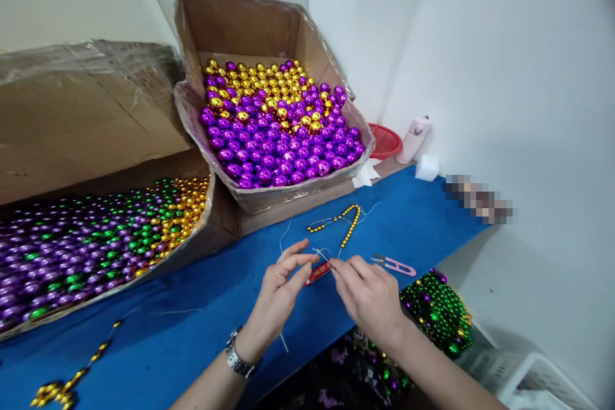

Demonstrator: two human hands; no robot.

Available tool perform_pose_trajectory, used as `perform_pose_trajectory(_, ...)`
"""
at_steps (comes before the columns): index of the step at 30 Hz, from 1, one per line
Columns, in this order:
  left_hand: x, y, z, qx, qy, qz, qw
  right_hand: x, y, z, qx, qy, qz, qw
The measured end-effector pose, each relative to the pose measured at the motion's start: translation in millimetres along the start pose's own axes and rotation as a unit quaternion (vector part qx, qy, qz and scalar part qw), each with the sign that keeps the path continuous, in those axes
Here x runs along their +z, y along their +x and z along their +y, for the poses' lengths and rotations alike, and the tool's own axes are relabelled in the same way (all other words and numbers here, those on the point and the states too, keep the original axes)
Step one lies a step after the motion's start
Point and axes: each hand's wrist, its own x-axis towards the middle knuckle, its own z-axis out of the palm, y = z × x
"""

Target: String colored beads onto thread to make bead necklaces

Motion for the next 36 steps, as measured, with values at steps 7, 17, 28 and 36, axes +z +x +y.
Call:
perform_pose_trajectory(7, -0.8, -5, -5, -0.069, -0.137, -0.051, 0.987, 1, -1, 3, 0.032, 0.03, -0.032, 0.999)
perform_pose_trajectory(17, -30.4, -10, -14, -0.038, -0.084, -0.046, 0.995, -46, 56, 42, 0.234, 0.668, -0.019, 0.707)
perform_pose_trajectory(28, -31.3, 4, -34, 0.216, 0.356, -0.045, 0.908, -115, 172, 41, 0.01, 0.517, 0.164, 0.84)
perform_pose_trajectory(36, -28.2, 36, -53, 0.205, 0.519, -0.037, 0.829, -171, 230, 47, -0.067, 0.134, 0.307, 0.94)
